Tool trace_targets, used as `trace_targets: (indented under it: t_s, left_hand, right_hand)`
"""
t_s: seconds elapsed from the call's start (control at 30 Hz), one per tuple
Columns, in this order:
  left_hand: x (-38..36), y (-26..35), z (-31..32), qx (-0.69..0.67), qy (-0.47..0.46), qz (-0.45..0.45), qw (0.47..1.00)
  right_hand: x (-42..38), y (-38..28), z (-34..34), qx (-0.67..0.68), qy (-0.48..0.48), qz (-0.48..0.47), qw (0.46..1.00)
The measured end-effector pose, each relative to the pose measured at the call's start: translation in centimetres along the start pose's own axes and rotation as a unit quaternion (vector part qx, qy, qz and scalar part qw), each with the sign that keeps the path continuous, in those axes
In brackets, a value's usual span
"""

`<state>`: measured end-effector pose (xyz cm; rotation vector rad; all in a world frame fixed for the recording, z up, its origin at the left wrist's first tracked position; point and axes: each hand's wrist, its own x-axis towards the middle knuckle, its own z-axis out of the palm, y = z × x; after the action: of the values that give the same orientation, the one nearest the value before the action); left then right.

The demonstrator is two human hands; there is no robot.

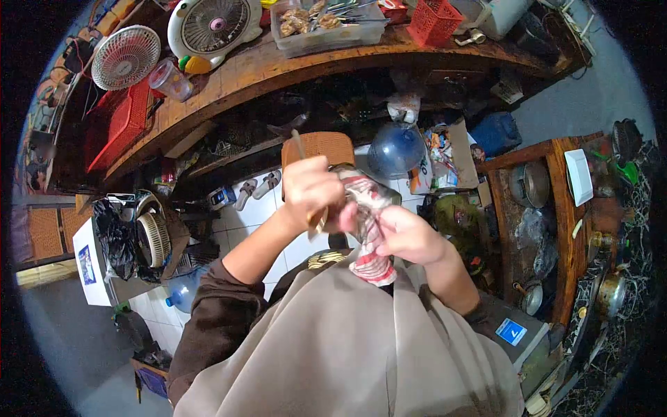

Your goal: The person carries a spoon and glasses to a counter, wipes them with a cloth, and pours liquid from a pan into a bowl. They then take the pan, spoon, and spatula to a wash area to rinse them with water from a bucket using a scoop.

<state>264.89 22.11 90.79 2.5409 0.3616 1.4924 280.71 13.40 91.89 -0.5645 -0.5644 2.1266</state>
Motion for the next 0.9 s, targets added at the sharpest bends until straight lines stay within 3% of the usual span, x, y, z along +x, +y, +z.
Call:
trace_targets:
  t_s: [0.03, 0.07, 0.1, 0.13, 0.2, 0.23, 0.27, 0.33, 0.4, 0.43, 0.47, 0.53, 0.57, 0.63, 0.67, 0.7, 0.73, 0.77, 0.8, 0.83, 0.87, 0.9]
  left_hand:
    - [-0.1, -0.5, 0.3, -0.037, 0.016, -0.037, 0.998]
    - [-0.4, -0.7, 0.6, -0.064, 0.025, -0.080, 0.994]
    - [-0.8, -0.8, 1.0, -0.061, 0.037, -0.111, 0.991]
    - [-1.2, -0.9, 1.5, -0.059, 0.050, -0.142, 0.987]
    - [-2.1, -1.1, 1.9, -0.071, 0.060, -0.213, 0.973]
    - [-2.9, -1.5, 2.2, -0.079, 0.066, -0.260, 0.960]
    - [-3.3, -1.6, 2.6, -0.117, 0.084, -0.278, 0.950]
    - [-2.6, -1.1, 3.2, -0.118, 0.149, -0.275, 0.942]
    - [-1.7, -1.1, 2.9, -0.103, 0.111, -0.240, 0.959]
    - [-0.8, -1.0, 2.5, -0.085, 0.073, -0.205, 0.972]
    - [0.4, -0.5, 2.2, -0.057, 0.055, -0.156, 0.985]
    - [0.8, -0.5, 2.1, -0.023, 0.012, -0.057, 0.998]
    - [1.1, 0.0, 2.2, -0.002, 0.003, -0.027, 1.000]
    - [0.9, 0.4, 2.2, 0.009, 0.011, -0.013, 1.000]
    - [0.8, 0.4, 2.2, 0.023, 0.018, 0.001, 1.000]
    - [0.9, 0.3, 2.3, 0.024, 0.038, 0.011, 0.999]
    - [1.1, 0.2, 2.3, 0.025, 0.037, 0.011, 0.999]
    - [1.6, -0.1, 2.3, 0.018, 0.015, 0.033, 0.999]
    - [2.1, -0.1, 2.1, 0.011, -0.008, 0.055, 0.998]
    - [2.1, 0.0, 1.8, 0.008, -0.067, 0.024, 0.997]
    - [2.0, -0.2, 1.8, 0.010, -0.068, 0.021, 0.997]
    - [1.9, -0.4, 2.0, -0.016, -0.073, 0.000, 0.997]
  right_hand:
    - [-0.4, -0.2, -0.7, -0.211, -0.011, -0.010, 0.977]
    - [-0.8, -0.4, -1.2, -0.413, -0.021, -0.022, 0.910]
    - [-1.3, -2.4, 0.6, -0.597, 0.002, -0.090, 0.797]
    - [-1.7, -2.7, 0.1, -0.679, 0.032, -0.162, 0.715]
    - [-2.9, -4.2, 1.1, -0.672, 0.156, -0.175, 0.703]
    - [-2.7, -4.4, 1.4, -0.653, 0.230, -0.254, 0.676]
    - [-2.8, -4.4, 0.7, -0.683, 0.280, -0.318, 0.595]
    - [-2.1, -3.9, 0.9, -0.668, 0.339, -0.383, 0.541]
    - [-1.0, -2.1, 1.5, -0.652, 0.359, -0.279, 0.607]
    - [-0.6, -1.3, 0.7, -0.769, 0.260, -0.265, 0.521]
    - [-0.5, -0.9, 0.6, -0.803, 0.194, -0.240, 0.509]
    - [0.3, 0.0, -1.3, -0.865, 0.071, -0.052, 0.493]
    - [0.5, -0.1, -1.6, -0.865, 0.073, -0.050, 0.494]
    - [1.1, -1.0, -1.0, -0.648, 0.079, -0.135, 0.746]
    - [1.1, -1.0, -1.0, -0.648, 0.079, -0.135, 0.745]
    - [1.1, -1.1, -1.1, -0.341, 0.108, -0.108, 0.928]
    - [1.1, -0.9, -1.1, 0.011, 0.122, -0.064, 0.990]
    - [1.3, -0.1, -1.3, -0.173, 0.137, -0.126, 0.967]
    - [1.5, 0.6, -1.3, -0.351, 0.145, -0.183, 0.907]
    - [1.4, 0.7, -1.2, -0.527, 0.167, -0.206, 0.807]
    - [1.2, 0.6, -1.0, -0.680, 0.184, -0.220, 0.674]
    - [1.1, 0.6, -1.0, -0.679, 0.183, -0.219, 0.676]
